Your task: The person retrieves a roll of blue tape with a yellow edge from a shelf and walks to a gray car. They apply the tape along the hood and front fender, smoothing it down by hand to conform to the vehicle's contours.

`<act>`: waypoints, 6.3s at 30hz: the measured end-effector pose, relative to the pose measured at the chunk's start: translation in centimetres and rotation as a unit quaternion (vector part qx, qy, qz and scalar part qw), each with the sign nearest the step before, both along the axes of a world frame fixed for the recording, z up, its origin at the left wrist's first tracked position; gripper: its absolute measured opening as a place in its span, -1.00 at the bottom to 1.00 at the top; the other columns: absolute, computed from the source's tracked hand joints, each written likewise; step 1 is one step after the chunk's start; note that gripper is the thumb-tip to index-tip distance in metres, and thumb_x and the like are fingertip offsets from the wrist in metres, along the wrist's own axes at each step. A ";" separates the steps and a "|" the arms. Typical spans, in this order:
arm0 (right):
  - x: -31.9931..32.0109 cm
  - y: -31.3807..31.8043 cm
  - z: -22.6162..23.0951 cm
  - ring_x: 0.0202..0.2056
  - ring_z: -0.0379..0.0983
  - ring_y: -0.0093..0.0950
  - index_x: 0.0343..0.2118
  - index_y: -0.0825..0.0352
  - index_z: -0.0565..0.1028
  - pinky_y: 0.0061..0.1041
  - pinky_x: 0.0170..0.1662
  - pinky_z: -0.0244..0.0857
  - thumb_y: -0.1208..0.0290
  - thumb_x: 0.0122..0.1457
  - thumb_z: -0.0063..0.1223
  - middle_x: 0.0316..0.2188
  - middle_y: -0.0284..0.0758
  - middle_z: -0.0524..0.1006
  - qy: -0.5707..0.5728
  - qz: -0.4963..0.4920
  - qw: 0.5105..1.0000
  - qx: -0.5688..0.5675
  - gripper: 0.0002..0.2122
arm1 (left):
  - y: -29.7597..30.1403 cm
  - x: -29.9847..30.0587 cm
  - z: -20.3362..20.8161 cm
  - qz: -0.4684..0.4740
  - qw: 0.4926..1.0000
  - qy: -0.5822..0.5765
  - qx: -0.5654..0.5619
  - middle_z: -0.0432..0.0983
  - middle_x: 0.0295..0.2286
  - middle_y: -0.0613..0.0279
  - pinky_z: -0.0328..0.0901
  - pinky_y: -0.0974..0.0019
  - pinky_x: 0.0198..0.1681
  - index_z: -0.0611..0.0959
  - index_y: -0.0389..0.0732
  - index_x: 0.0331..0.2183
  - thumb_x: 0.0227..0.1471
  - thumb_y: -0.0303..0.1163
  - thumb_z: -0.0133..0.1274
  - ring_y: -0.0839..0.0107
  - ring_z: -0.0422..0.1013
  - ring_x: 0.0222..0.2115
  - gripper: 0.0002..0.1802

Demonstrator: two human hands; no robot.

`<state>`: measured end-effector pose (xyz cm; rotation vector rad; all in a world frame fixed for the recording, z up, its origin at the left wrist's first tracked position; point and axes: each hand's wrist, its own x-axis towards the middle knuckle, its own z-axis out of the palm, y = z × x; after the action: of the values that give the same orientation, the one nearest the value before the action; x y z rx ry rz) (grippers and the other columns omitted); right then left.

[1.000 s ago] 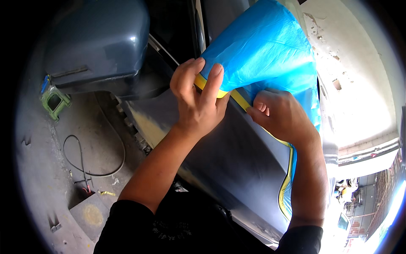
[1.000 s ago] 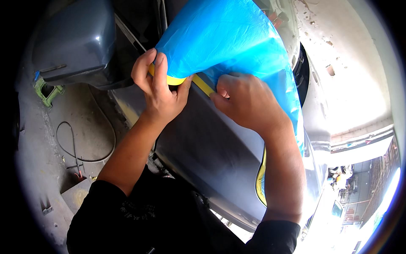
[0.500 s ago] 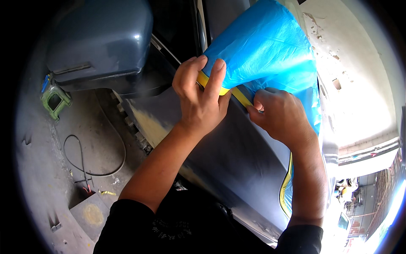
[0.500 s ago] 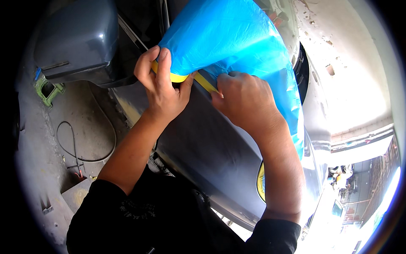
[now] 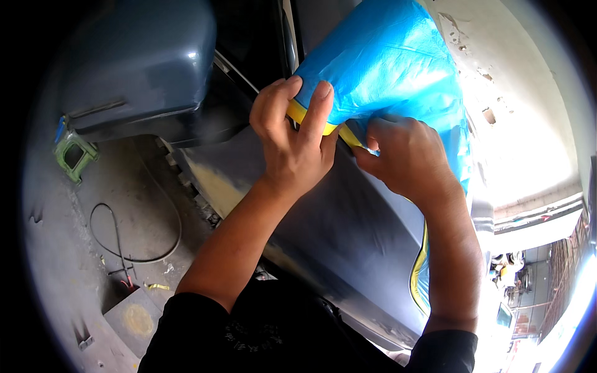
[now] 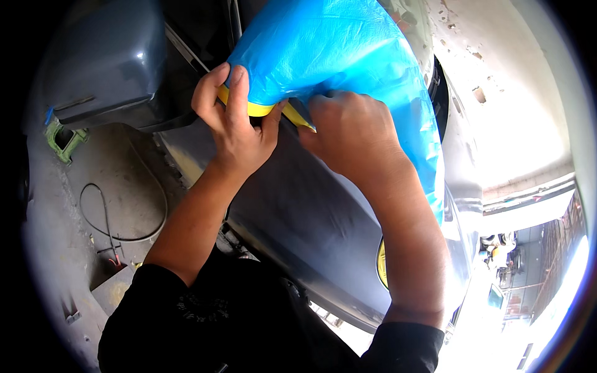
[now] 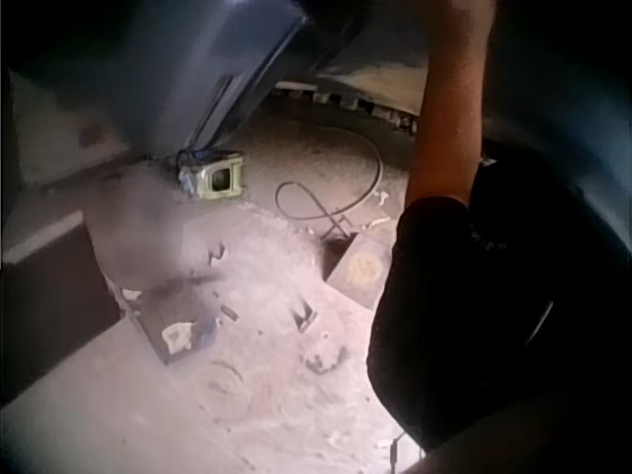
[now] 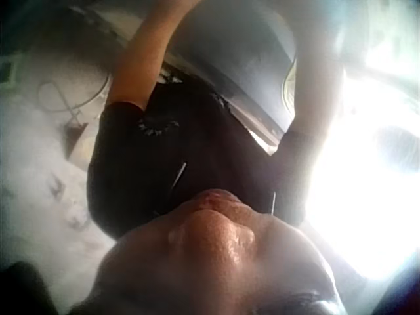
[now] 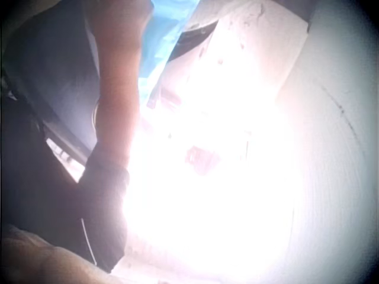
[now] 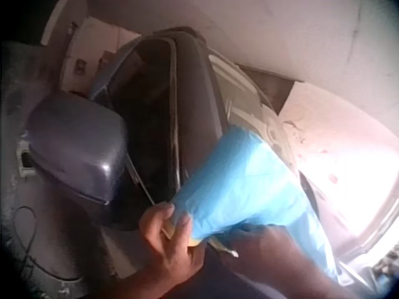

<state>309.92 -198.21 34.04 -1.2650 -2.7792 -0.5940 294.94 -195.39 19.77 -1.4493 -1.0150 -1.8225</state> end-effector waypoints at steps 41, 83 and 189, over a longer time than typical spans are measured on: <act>4.0 -1.0 0.1 -0.50 0.54 -0.21 -0.49 0.31 0.53 -0.31 -0.42 0.37 0.27 0.07 0.36 -0.49 -0.24 0.59 0.110 -0.037 0.991 -0.067 -0.75 | -0.1 0.4 0.0 -0.033 0.999 -0.029 -0.010 0.01 0.13 -0.15 0.22 -0.02 0.08 0.22 -0.22 0.29 -0.16 -0.53 0.42 -0.08 0.13 0.12 0.03; -1.4 -0.3 -3.5 -0.50 0.57 -0.18 -0.49 0.29 0.52 -0.24 -0.46 0.45 0.17 0.03 0.31 -0.49 -0.22 0.58 0.168 -0.028 0.980 0.102 -0.72 | -1.5 0.0 0.1 -0.040 0.996 -0.040 -0.073 0.03 0.18 -0.23 0.29 0.04 0.10 0.18 -0.22 0.30 -0.07 -0.52 0.38 -0.13 0.22 0.13 -0.01; -10.8 -1.6 -4.3 -0.37 0.54 -0.15 -0.38 0.31 0.54 -0.16 -0.34 0.44 0.37 0.12 0.14 -0.39 -0.19 0.54 0.185 -0.190 0.956 0.121 -0.88 | -0.1 -4.3 -0.5 -0.113 0.966 -0.125 -0.197 -0.04 0.19 -0.31 0.09 -0.20 0.19 0.04 -0.24 0.34 0.06 -0.27 0.30 -0.30 0.09 0.14 0.02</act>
<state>299.15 -199.84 29.78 -1.6629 -2.1077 -0.6120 290.62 -195.53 19.30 -1.6473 -1.4561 -2.0902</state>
